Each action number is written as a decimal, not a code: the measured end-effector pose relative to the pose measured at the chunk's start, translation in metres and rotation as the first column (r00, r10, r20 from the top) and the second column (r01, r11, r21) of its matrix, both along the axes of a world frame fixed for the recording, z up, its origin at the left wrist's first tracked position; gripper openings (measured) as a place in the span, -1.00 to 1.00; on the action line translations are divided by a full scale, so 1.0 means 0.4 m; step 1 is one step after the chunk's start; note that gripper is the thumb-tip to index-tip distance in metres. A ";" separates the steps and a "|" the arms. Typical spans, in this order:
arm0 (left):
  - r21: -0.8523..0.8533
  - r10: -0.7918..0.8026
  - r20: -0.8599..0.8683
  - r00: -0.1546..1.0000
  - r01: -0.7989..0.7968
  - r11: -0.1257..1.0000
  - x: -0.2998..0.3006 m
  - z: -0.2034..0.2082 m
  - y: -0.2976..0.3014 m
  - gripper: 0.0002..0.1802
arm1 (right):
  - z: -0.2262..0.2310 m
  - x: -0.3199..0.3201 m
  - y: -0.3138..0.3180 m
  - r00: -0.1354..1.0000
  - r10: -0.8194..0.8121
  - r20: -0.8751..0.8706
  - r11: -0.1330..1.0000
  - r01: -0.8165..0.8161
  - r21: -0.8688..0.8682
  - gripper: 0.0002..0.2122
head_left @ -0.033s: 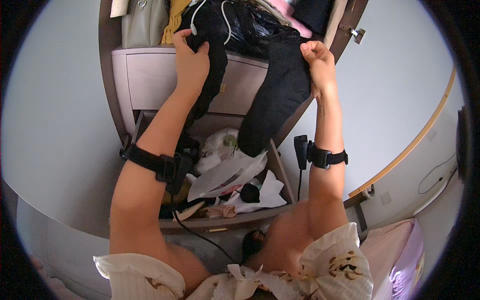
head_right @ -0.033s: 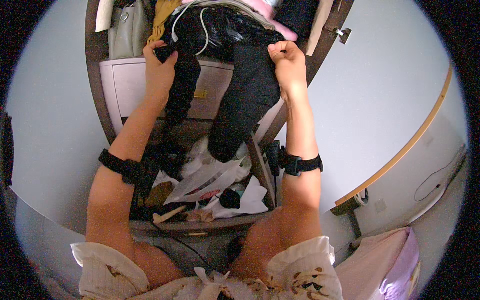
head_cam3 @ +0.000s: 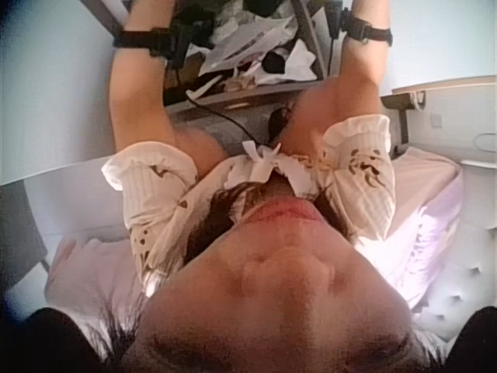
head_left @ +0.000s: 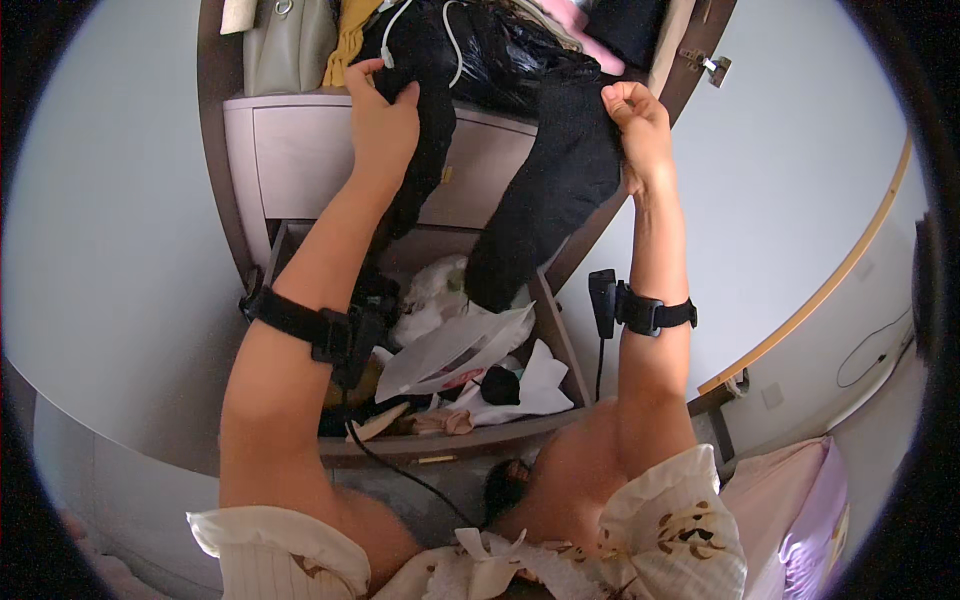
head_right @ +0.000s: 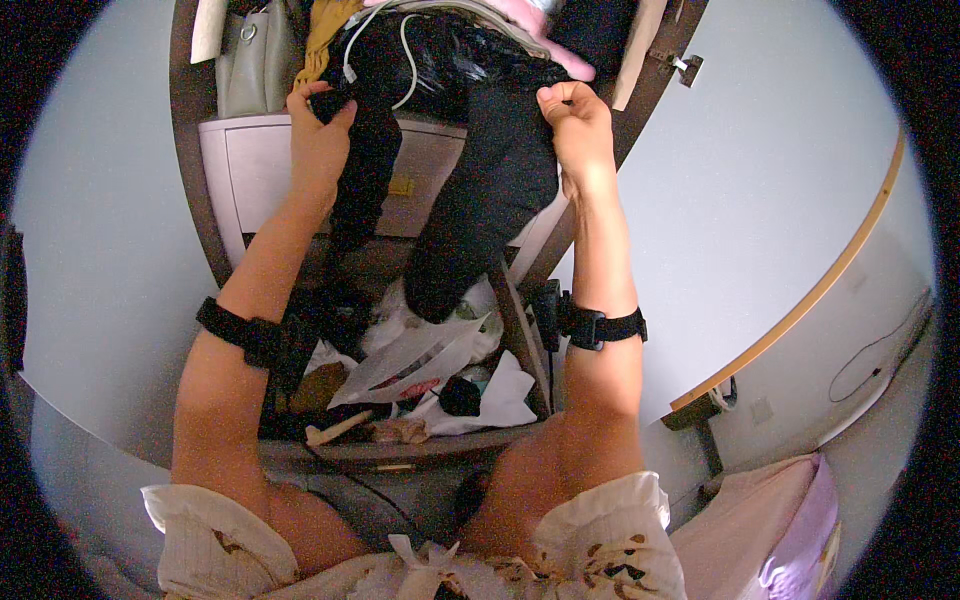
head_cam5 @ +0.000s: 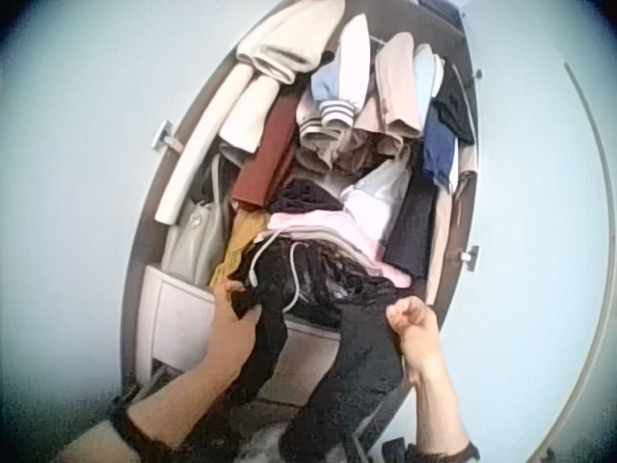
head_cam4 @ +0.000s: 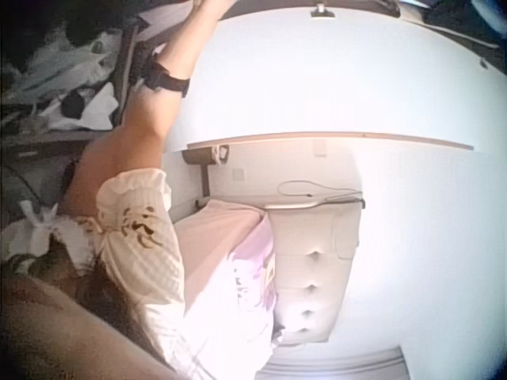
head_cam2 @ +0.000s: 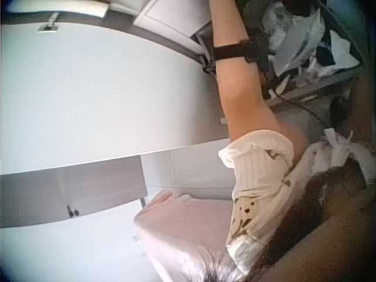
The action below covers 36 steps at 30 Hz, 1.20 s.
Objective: Sorting through items and clothes in a drawer.
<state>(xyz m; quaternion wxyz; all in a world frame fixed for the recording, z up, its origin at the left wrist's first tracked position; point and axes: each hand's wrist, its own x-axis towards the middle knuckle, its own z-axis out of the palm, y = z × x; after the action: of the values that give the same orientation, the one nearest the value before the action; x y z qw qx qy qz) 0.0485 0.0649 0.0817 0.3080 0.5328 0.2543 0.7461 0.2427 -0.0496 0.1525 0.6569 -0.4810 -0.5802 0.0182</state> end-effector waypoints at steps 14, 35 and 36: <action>-0.121 -0.522 0.149 0.840 0.540 0.833 0.023 0.009 -0.010 -0.52 | -0.009 0.025 -0.009 0.990 0.102 -0.099 0.991 -0.110 -0.072 -0.94; -0.141 -0.899 0.231 0.373 0.927 0.348 0.075 0.058 -0.118 -0.67 | -0.057 -0.184 0.037 0.819 -0.479 0.315 0.796 0.254 0.550 -0.87; -0.171 -0.883 0.070 0.463 0.878 0.447 0.066 0.057 -0.129 -0.66 | -0.056 -0.179 0.042 0.754 -0.570 0.326 0.707 0.247 0.663 -0.87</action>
<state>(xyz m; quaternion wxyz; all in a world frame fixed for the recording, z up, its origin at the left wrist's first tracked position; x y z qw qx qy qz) 0.0747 0.0134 0.1043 0.6934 0.5673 0.0132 0.4440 0.1710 -0.0327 0.1303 0.5797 -0.3635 -0.5817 -0.4398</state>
